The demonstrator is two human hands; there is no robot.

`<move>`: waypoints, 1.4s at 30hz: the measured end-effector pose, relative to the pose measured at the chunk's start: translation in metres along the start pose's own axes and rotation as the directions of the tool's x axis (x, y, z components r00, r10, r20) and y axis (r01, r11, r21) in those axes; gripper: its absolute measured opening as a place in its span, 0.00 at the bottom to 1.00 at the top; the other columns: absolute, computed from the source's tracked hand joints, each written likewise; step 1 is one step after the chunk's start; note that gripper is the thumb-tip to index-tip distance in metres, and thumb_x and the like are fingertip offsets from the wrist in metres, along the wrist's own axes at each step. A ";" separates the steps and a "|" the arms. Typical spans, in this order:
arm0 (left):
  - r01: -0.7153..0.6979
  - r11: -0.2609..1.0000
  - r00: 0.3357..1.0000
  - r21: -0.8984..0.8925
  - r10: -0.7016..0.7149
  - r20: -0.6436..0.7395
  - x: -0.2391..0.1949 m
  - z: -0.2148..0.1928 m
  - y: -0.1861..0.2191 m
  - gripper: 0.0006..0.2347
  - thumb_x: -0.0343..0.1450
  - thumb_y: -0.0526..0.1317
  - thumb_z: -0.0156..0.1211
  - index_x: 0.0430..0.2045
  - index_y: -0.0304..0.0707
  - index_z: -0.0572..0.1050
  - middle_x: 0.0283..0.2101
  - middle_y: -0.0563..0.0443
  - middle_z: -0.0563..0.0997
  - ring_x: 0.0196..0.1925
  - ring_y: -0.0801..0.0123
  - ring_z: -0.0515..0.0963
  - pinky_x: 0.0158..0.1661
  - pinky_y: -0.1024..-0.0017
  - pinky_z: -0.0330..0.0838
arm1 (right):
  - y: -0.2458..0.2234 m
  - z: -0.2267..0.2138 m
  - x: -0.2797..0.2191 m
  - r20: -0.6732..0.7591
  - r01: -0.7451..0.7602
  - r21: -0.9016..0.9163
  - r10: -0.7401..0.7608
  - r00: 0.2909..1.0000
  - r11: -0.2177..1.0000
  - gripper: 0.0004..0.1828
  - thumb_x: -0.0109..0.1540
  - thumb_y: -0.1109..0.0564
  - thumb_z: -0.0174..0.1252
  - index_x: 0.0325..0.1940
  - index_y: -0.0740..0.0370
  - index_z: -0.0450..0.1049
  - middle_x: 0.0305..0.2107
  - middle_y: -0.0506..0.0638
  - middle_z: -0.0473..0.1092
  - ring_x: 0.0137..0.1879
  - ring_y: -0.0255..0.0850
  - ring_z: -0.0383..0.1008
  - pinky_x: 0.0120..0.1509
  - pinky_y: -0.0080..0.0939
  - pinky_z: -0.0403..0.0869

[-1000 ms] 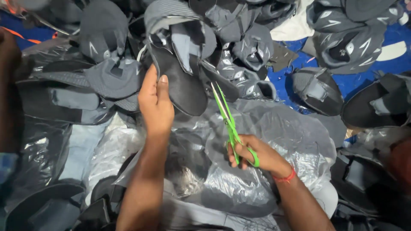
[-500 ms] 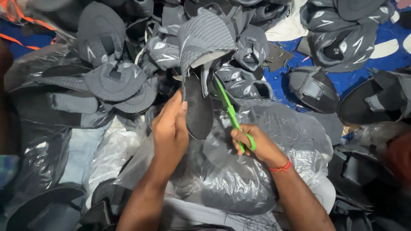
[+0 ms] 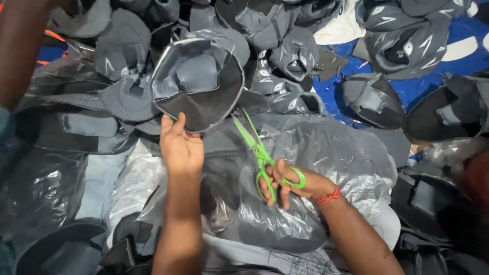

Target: The person trims excess material and threads from shoe uppers using scissors.

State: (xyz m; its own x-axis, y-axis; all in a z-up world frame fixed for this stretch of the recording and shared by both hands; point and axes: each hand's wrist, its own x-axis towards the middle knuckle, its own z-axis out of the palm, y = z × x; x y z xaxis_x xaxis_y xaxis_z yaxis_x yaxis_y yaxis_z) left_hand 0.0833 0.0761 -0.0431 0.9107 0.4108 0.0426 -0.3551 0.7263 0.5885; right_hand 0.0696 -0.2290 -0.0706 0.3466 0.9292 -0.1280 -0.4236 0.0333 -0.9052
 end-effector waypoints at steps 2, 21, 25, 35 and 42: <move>0.019 1.000 1.000 0.014 -0.019 -0.016 -0.004 0.008 -0.001 0.15 0.75 0.25 0.49 0.58 0.32 0.68 0.55 0.44 0.78 0.56 0.60 0.80 0.59 0.62 0.75 | -0.008 0.007 0.000 0.039 -0.008 0.059 0.006 0.999 0.998 0.55 0.56 0.10 0.36 0.44 0.68 0.70 0.37 0.56 0.72 0.44 0.41 0.80 0.29 0.37 0.78; -0.504 0.446 0.826 0.740 -0.004 0.564 -0.091 0.163 0.047 0.13 0.79 0.32 0.41 0.56 0.24 0.67 0.61 0.40 0.71 0.62 0.63 0.74 0.64 0.74 0.65 | 0.007 -0.012 0.003 -0.451 0.189 0.112 -0.119 0.885 0.976 0.33 0.65 0.28 0.53 0.29 0.61 0.70 0.20 0.47 0.68 0.22 0.32 0.69 0.21 0.30 0.58; -0.167 0.855 0.965 0.490 0.038 0.261 -0.077 0.140 0.044 0.14 0.81 0.31 0.43 0.62 0.25 0.64 0.59 0.46 0.75 0.61 0.71 0.74 0.66 0.75 0.65 | -0.008 -0.003 0.001 -0.539 0.172 0.036 -0.126 0.833 0.984 0.24 0.66 0.40 0.59 0.29 0.62 0.70 0.21 0.48 0.70 0.23 0.33 0.72 0.23 0.29 0.61; -0.453 -0.087 0.795 0.887 0.411 0.446 -0.069 0.108 0.065 0.12 0.79 0.30 0.51 0.55 0.20 0.71 0.37 0.42 0.75 0.38 0.65 0.72 0.39 0.71 0.66 | -0.019 0.014 -0.002 -0.637 0.349 -0.695 -0.763 0.107 0.629 0.08 0.71 0.58 0.58 0.39 0.64 0.71 0.35 0.50 0.73 0.39 0.39 0.75 0.42 0.39 0.73; -0.794 -0.246 0.565 0.556 0.042 0.824 -0.079 0.130 0.039 0.08 0.75 0.28 0.51 0.45 0.24 0.74 0.49 0.28 0.81 0.51 0.43 0.84 0.52 0.61 0.77 | 0.006 0.004 0.012 -0.543 -0.336 -0.839 -0.684 0.488 0.427 0.19 0.63 0.44 0.64 0.40 0.62 0.72 0.29 0.63 0.74 0.34 0.63 0.73 0.33 0.56 0.70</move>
State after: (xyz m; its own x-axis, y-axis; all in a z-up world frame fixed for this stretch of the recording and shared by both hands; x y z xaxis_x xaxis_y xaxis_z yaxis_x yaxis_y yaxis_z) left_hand 0.0246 0.0006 0.0812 0.6729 -0.1915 0.7145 -0.5183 -0.8112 0.2708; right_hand 0.0678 -0.2162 -0.0763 0.9131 0.2306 0.3363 0.4051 -0.6068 -0.6839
